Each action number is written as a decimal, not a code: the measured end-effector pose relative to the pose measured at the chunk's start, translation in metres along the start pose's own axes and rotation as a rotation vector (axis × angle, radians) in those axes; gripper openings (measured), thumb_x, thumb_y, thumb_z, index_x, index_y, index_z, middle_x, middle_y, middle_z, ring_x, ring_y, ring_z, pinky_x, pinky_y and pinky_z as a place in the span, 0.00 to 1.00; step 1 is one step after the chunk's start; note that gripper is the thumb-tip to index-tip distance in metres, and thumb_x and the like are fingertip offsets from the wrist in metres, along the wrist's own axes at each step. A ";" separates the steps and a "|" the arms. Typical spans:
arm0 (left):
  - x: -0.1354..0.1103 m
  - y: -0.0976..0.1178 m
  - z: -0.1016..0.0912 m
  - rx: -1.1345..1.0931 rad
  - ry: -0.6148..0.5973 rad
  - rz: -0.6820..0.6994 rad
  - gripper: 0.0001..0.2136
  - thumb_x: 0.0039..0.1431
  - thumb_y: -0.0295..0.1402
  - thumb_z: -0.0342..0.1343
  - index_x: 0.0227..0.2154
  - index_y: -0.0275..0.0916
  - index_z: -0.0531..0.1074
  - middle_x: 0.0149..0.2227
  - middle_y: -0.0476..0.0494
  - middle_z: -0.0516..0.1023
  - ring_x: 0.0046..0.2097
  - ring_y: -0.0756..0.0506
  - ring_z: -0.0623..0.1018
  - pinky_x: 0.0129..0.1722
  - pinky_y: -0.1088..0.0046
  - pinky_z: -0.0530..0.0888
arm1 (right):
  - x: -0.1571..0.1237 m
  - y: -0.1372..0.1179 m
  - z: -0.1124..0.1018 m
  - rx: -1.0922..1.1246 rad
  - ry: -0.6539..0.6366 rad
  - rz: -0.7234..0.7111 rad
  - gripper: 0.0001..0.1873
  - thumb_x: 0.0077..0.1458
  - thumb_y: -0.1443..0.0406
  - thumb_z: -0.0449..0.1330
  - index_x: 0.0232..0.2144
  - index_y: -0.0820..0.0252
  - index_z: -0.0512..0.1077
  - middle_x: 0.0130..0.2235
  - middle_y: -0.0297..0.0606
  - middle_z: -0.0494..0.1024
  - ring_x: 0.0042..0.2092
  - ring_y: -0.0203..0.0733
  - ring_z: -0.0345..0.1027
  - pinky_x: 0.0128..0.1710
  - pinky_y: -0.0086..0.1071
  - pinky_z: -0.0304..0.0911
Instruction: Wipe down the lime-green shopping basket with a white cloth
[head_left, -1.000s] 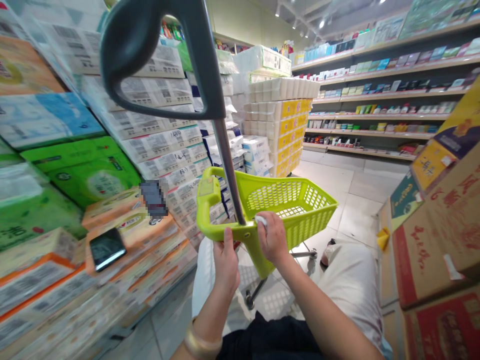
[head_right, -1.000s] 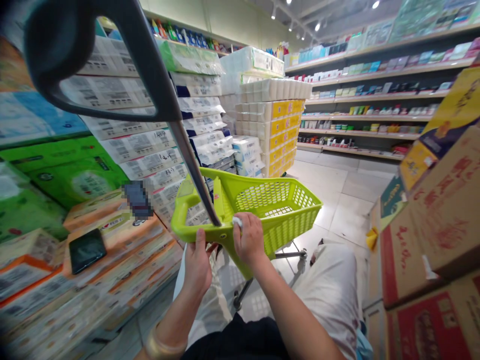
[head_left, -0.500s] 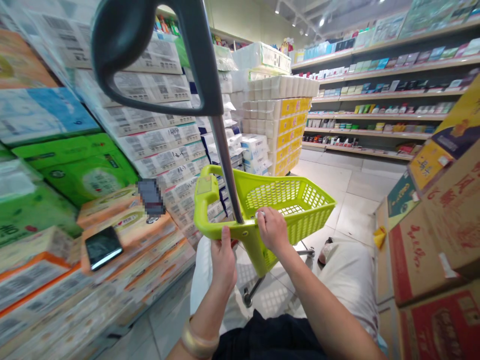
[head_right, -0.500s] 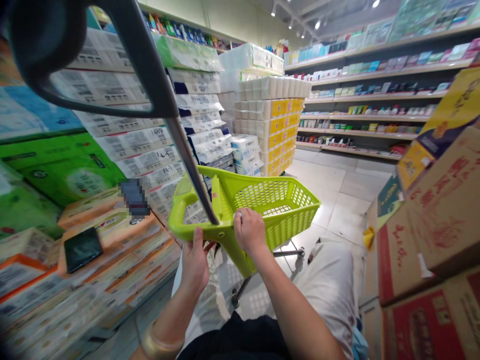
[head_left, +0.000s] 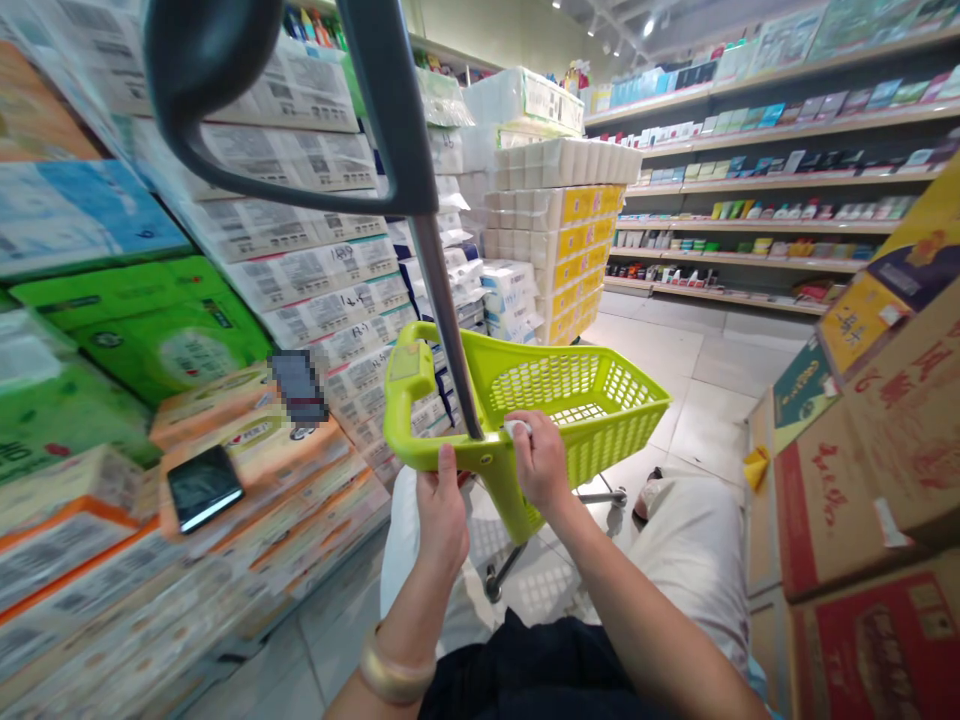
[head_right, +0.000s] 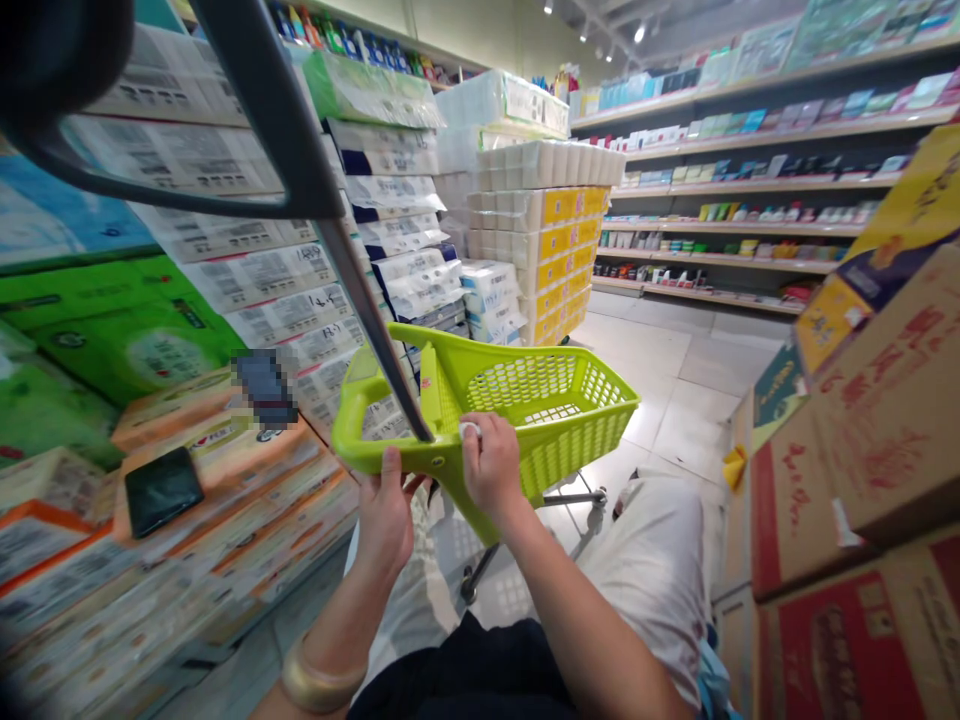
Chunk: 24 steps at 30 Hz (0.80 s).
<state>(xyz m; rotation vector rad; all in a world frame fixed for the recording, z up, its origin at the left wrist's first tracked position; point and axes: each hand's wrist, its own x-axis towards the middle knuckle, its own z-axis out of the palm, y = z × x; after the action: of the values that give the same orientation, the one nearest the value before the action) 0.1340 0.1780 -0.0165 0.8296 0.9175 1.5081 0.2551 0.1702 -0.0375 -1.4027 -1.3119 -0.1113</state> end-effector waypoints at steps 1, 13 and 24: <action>0.000 0.000 0.001 -0.003 -0.002 0.000 0.27 0.41 0.54 0.66 0.39 0.38 0.74 0.40 0.41 0.80 0.38 0.46 0.79 0.34 0.74 0.75 | -0.004 -0.006 0.003 0.034 0.010 -0.037 0.15 0.64 0.64 0.46 0.41 0.58 0.71 0.40 0.41 0.75 0.44 0.43 0.67 0.46 0.36 0.60; 0.013 0.003 -0.006 0.008 -0.061 -0.040 0.24 0.42 0.49 0.66 0.39 0.41 0.69 0.39 0.47 0.77 0.39 0.47 0.77 0.38 0.70 0.74 | -0.010 0.032 0.004 -0.092 0.116 0.024 0.14 0.65 0.63 0.46 0.45 0.59 0.69 0.43 0.44 0.73 0.48 0.46 0.63 0.52 0.44 0.57; 0.021 0.061 -0.002 0.517 -0.172 0.883 0.31 0.49 0.34 0.60 0.57 0.38 0.58 0.58 0.35 0.62 0.58 0.40 0.67 0.61 0.59 0.61 | -0.011 0.015 0.007 -0.019 -0.047 -0.182 0.17 0.64 0.63 0.48 0.53 0.57 0.66 0.49 0.44 0.71 0.51 0.45 0.63 0.54 0.41 0.59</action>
<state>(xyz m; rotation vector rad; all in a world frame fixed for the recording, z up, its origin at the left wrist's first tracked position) 0.1028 0.1942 0.0379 1.8876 0.8612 1.9051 0.2573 0.1729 -0.0573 -1.3065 -1.4791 -0.2144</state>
